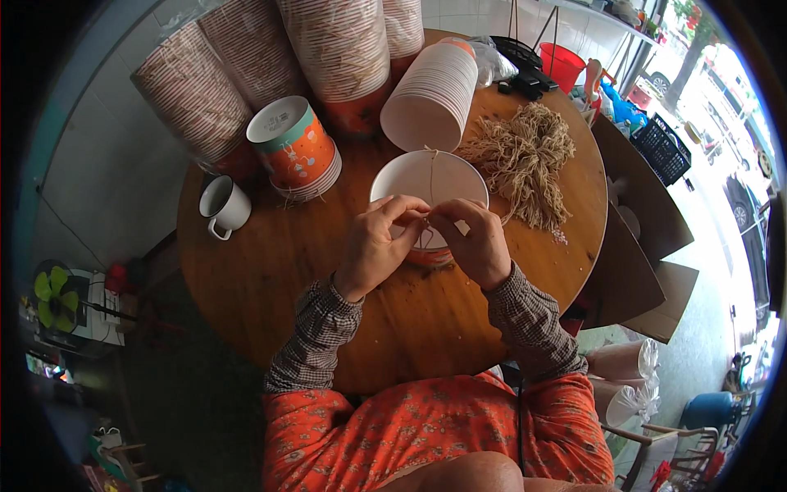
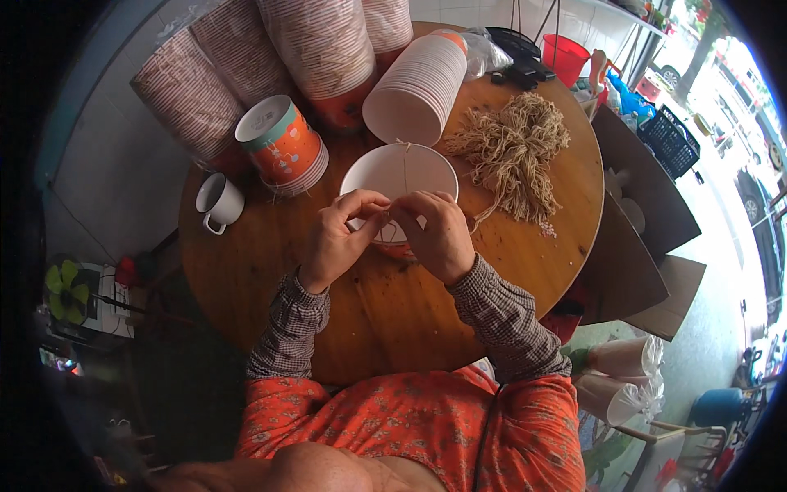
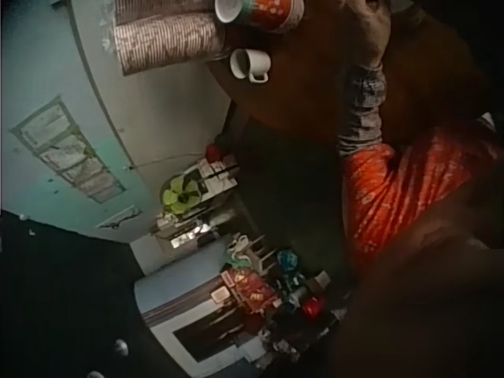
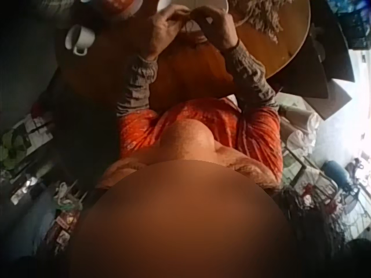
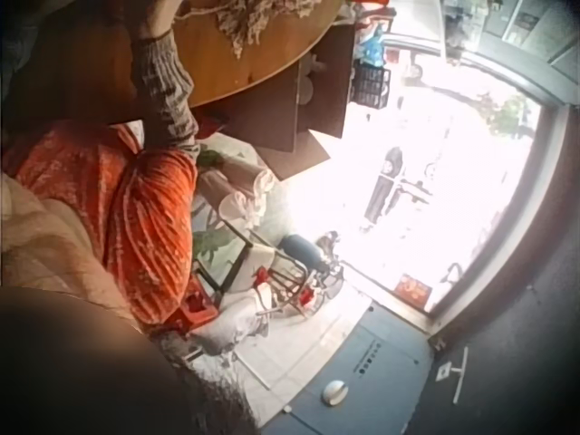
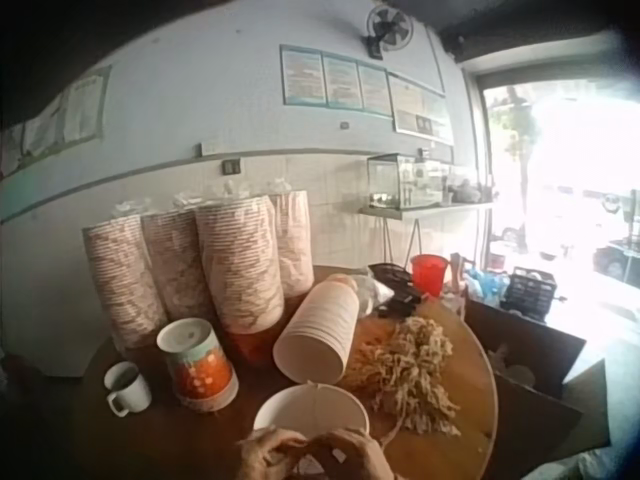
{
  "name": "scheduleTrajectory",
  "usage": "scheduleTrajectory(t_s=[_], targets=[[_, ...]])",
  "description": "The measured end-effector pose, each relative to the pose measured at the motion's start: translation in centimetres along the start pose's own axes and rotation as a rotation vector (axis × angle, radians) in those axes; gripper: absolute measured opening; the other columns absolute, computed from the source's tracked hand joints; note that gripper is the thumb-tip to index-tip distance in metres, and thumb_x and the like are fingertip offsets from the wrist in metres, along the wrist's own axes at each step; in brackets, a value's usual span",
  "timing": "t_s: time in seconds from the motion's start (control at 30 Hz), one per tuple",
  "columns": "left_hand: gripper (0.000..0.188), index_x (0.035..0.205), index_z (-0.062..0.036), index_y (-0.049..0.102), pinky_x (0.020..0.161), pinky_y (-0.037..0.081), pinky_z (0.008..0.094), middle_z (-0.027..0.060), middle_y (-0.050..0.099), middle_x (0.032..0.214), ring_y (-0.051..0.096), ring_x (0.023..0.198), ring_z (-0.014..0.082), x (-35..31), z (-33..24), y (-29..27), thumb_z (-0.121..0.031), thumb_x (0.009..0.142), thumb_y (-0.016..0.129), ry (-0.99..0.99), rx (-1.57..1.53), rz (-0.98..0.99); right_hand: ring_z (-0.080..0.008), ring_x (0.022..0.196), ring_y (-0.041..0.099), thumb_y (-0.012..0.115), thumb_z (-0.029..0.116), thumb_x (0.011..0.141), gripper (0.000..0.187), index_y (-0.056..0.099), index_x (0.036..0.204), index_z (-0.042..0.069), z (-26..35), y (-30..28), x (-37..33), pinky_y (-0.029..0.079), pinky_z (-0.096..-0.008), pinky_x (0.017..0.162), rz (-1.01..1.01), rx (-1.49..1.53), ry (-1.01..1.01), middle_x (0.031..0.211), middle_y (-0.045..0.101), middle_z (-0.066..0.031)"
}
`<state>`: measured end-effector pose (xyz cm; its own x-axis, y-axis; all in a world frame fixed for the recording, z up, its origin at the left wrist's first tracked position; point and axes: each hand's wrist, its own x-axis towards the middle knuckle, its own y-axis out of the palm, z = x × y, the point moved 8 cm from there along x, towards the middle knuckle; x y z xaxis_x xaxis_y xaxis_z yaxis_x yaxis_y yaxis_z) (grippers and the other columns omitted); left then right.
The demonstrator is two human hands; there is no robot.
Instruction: Thread and tie string handles onto paper buckets.
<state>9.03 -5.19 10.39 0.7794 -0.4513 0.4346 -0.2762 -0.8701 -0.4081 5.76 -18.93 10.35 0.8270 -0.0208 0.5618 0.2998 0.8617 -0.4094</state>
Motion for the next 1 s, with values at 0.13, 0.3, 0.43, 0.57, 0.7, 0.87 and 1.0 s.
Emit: scheduleTrajectory(t_s=[0.13,0.3,0.43,0.57,0.7,0.87,1.0], targets=[[0.020,0.100,-0.0047,0.064,0.074,0.055,0.0291,0.0097,0.069,0.087,0.070,0.082,0.0218,0.0,-0.2,-0.1,0.003,0.082,0.067,0.067,-0.009,-0.049,-0.0282,0.074,0.064,0.065,0.013,0.084,0.009,0.068,0.085,0.004,0.1,0.0,0.1,0.048,-0.0360,0.077,0.020,0.015,0.020,0.079,0.068,-0.0107],[0.016,0.094,-0.0060,0.066,0.088,0.049,0.0362,0.0074,0.069,0.086,0.067,0.078,0.0242,0.2,-1.5,-0.4,0.000,0.080,0.070,0.248,0.141,-0.066,-0.0278,0.072,0.064,0.066,0.013,0.084,0.010,0.067,0.085,0.003,0.2,0.0,0.2,0.048,-0.0359,0.075,0.019,-0.007,0.015,0.079,0.068,-0.0108],[0.012,0.092,-0.0073,0.067,0.101,0.041,0.0428,0.0051,0.070,0.084,0.067,0.079,0.0225,0.0,-1.7,-0.6,-0.003,0.081,0.070,0.273,0.258,-0.066,-0.0276,0.069,0.064,0.067,0.014,0.083,0.010,0.068,0.086,0.004,0.3,0.0,0.2,0.049,-0.0363,0.072,0.028,-0.047,-0.021,0.077,0.068,-0.0107],[0.011,0.092,-0.0081,0.068,0.102,0.039,0.0434,0.0053,0.070,0.085,0.068,0.081,0.0219,0.0,-1.2,-1.1,-0.004,0.082,0.069,0.241,0.241,-0.035,-0.0271,0.068,0.064,0.066,0.013,0.084,0.009,0.068,0.086,0.004,0.4,0.0,0.4,0.050,-0.0358,0.068,0.045,-0.008,-0.009,0.078,0.068,-0.0109],[0.010,0.093,-0.0086,0.068,0.104,0.037,0.0433,0.0050,0.071,0.086,0.068,0.082,0.0207,0.0,-1.9,-1.5,-0.006,0.083,0.069,0.250,0.239,-0.037,-0.0258,0.072,0.066,0.066,0.010,0.084,0.009,0.068,0.089,0.003,0.2,0.2,0.3,0.052,-0.0333,0.066,0.062,0.084,0.054,0.080,0.069,-0.0119],[0.013,0.094,-0.0106,0.066,0.101,0.039,0.0444,0.0015,0.068,0.089,0.066,0.085,0.0197,-0.3,-4.3,-1.4,-0.006,0.083,0.068,0.400,0.405,-0.033,-0.0131,0.081,0.067,0.067,0.009,0.086,0.014,0.067,0.097,-0.001,-0.2,0.8,0.1,0.052,-0.0278,0.071,0.130,0.110,0.126,0.083,0.070,-0.0096],[0.017,0.097,-0.0092,0.063,0.094,0.043,0.0403,0.0041,0.065,0.099,0.063,0.092,0.0224,-0.1,-3.6,-1.3,-0.002,0.082,0.067,0.412,0.397,-0.001,-0.0239,0.073,0.069,0.065,0.009,0.086,0.012,0.067,0.094,0.002,-0.2,1.3,0.2,0.053,-0.0322,0.066,0.129,0.174,0.104,0.083,0.070,-0.0128]])
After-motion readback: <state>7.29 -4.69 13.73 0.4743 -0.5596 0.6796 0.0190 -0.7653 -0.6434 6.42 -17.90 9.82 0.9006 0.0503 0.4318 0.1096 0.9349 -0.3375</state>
